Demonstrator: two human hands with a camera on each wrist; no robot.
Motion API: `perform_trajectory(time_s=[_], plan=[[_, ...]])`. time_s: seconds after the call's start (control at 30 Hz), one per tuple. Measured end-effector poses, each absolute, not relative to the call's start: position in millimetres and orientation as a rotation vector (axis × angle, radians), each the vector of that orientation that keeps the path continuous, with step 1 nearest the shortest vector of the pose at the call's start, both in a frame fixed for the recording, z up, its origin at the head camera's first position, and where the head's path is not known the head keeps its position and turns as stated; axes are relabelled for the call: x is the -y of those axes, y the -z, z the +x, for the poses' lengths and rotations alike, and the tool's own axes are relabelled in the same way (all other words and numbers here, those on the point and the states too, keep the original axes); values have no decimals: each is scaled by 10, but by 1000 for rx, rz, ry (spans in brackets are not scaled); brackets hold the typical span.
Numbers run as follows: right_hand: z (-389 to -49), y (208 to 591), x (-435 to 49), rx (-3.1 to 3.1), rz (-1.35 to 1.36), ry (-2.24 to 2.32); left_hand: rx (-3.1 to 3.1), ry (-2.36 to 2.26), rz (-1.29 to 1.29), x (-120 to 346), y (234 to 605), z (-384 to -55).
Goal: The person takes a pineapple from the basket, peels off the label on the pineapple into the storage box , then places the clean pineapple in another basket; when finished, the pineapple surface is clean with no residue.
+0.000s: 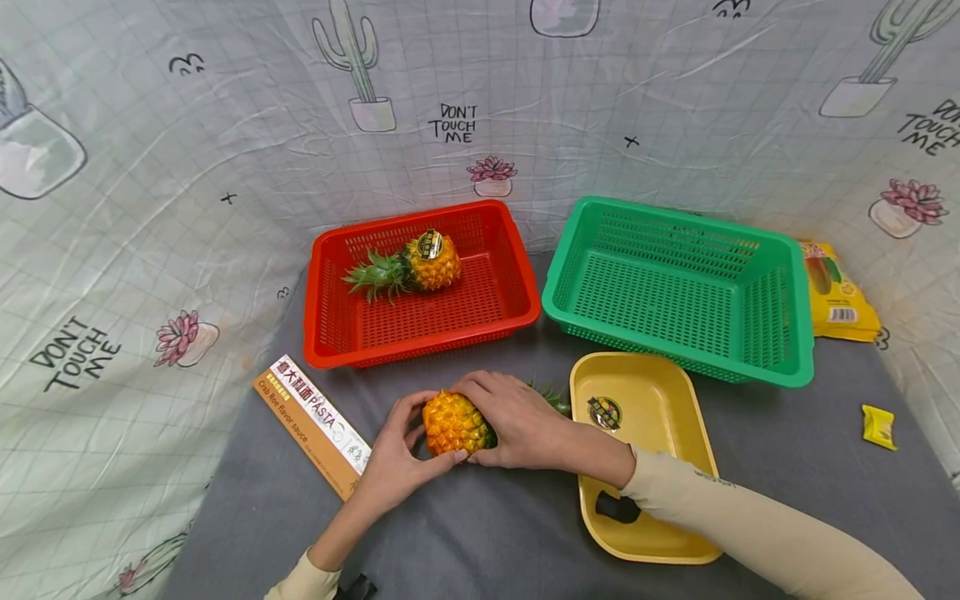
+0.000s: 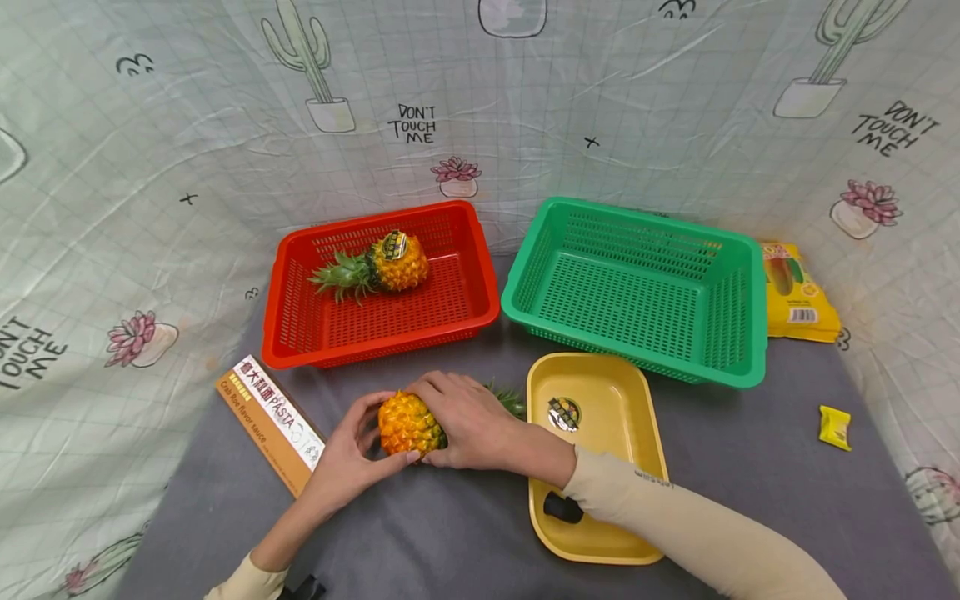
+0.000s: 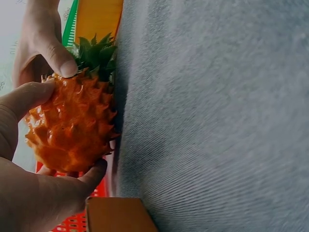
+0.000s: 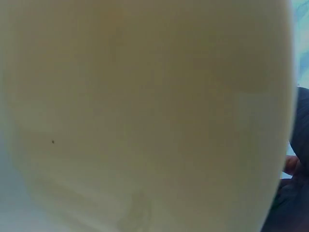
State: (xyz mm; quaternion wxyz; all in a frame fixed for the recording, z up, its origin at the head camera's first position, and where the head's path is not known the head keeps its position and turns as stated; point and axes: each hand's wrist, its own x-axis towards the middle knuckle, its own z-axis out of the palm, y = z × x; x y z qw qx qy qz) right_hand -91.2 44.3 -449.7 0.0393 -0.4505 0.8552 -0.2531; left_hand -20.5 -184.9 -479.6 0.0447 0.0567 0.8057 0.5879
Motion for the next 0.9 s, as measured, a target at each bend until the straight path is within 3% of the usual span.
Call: perform_trajectory(time_s=[0.43, 0.77, 0.9], plan=[[-920, 4512, -445, -2624, -1366, 751, -2754, -1484, 289, 1940, 4529, -184], [-930, 4515, -461, -2626, -1359, 777, -2870, -1771, 300, 2189, 4182, -247], [-932, 4524, -459, -2621, -1364, 777, -2924, -2010, 179, 2350, 4072, -344]])
